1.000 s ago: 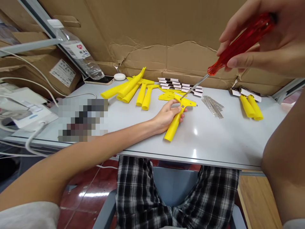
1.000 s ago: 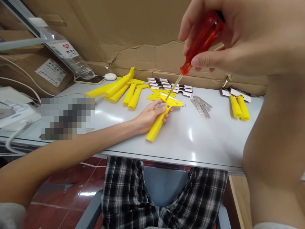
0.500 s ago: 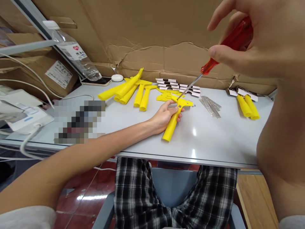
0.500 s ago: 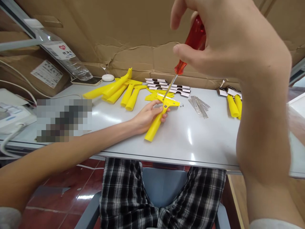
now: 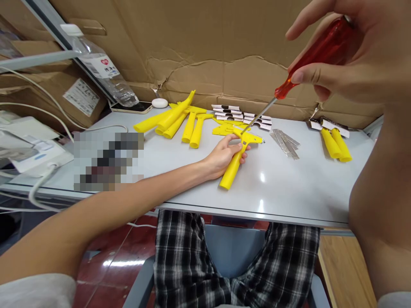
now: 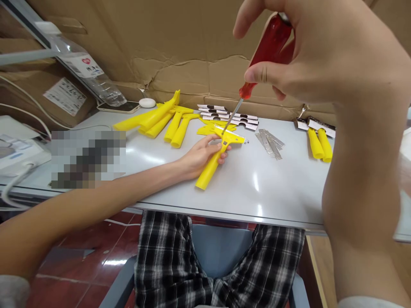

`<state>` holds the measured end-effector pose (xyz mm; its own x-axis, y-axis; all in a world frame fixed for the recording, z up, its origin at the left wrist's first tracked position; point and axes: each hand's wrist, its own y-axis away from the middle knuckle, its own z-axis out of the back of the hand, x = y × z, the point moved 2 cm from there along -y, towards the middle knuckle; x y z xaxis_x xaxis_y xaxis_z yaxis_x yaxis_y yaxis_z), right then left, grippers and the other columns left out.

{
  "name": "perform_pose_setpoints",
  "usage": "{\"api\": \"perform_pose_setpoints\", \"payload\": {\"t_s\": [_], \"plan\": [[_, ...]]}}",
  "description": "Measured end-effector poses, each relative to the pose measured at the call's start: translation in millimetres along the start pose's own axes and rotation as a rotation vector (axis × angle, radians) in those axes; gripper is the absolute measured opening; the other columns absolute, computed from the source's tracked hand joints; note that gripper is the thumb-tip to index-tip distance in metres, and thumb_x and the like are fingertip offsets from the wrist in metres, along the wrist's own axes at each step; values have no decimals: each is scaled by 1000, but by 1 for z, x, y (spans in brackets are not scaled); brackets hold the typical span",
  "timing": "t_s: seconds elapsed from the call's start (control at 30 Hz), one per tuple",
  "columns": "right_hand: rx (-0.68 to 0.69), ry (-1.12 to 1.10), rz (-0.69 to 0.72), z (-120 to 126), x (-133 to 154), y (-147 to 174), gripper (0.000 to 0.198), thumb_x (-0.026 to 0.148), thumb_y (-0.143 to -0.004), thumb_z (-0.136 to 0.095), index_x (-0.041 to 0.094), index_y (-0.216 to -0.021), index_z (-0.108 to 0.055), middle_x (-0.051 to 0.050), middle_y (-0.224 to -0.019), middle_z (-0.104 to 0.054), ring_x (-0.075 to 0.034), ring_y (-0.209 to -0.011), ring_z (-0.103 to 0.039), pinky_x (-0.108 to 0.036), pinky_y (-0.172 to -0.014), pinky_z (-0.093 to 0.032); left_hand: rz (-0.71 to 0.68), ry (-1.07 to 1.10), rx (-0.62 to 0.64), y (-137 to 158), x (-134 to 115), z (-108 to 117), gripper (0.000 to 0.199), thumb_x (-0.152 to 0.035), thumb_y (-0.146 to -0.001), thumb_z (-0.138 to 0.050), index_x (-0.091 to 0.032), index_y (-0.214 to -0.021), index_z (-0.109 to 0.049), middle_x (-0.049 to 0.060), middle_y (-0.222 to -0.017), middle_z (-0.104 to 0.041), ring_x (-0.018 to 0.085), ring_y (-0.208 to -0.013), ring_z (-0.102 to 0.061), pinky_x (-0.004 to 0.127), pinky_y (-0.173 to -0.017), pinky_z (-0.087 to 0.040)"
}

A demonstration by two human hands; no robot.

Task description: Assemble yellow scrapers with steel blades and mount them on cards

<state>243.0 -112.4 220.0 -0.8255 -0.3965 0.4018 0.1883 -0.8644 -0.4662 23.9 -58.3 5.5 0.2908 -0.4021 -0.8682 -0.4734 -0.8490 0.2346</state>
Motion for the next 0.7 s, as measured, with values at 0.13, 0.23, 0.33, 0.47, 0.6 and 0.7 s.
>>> {"api": "perform_pose_setpoints", "payload": {"t_s": [0.13, 0.23, 0.33, 0.47, 0.6, 0.7], "plan": [[-43, 356, 170, 2, 5, 1, 45, 45, -99, -88, 40, -142, -75, 8, -97, -69, 6, -85, -62, -6, -64, -38, 6, -8, -5, 1, 0, 0, 21, -5, -110, -58, -22, -122, -52, 7, -99, -78, 12, -67, -67, 24, -62, -52], [-59, 421, 156, -2, 9, 2, 38, 41, -100, -84, 37, -137, -74, 7, -98, -68, 2, -85, -59, -20, -68, -37, 2, -11, 4, 0, 0, 1, 22, -6, -110, -59, -22, -123, -51, 8, -99, -78, 13, -68, -67, 24, -63, -52], [-67, 453, 145, -3, 13, 4, 35, 42, -99, -82, 35, -132, -75, 7, -99, -70, -3, -84, -58, -25, -71, -37, -8, -22, 11, 0, 0, 1, 21, -6, -110, -58, -22, -122, -50, 9, -101, -78, 13, -69, -67, 24, -64, -52], [-37, 478, 138, -6, 16, 4, 30, 42, -101, -77, 34, -130, -75, 7, -104, -71, -3, -86, -57, -22, -71, -36, -12, -6, 15, -2, 0, 2, 23, -5, -109, -58, -22, -122, -50, 9, -104, -78, 13, -71, -67, 24, -65, -52], [-6, 464, 126, -6, 11, 2, 35, 41, -98, -82, 34, -132, -73, 6, -101, -70, -2, -87, -54, -17, -67, -33, -7, 24, 13, -5, 2, 6, 29, -5, -105, -65, -23, -123, -50, 9, -106, -77, 13, -73, -68, 25, -67, -53], [33, 275, 84, -4, 14, 4, 50, 25, -86, -94, 38, -132, -77, 12, -105, -74, 0, -91, -62, -11, -60, -32, -13, 20, 33, -6, 3, 7, 31, -7, -104, -70, -23, -122, -51, 8, -107, -77, 14, -74, -68, 25, -66, -52]]}}
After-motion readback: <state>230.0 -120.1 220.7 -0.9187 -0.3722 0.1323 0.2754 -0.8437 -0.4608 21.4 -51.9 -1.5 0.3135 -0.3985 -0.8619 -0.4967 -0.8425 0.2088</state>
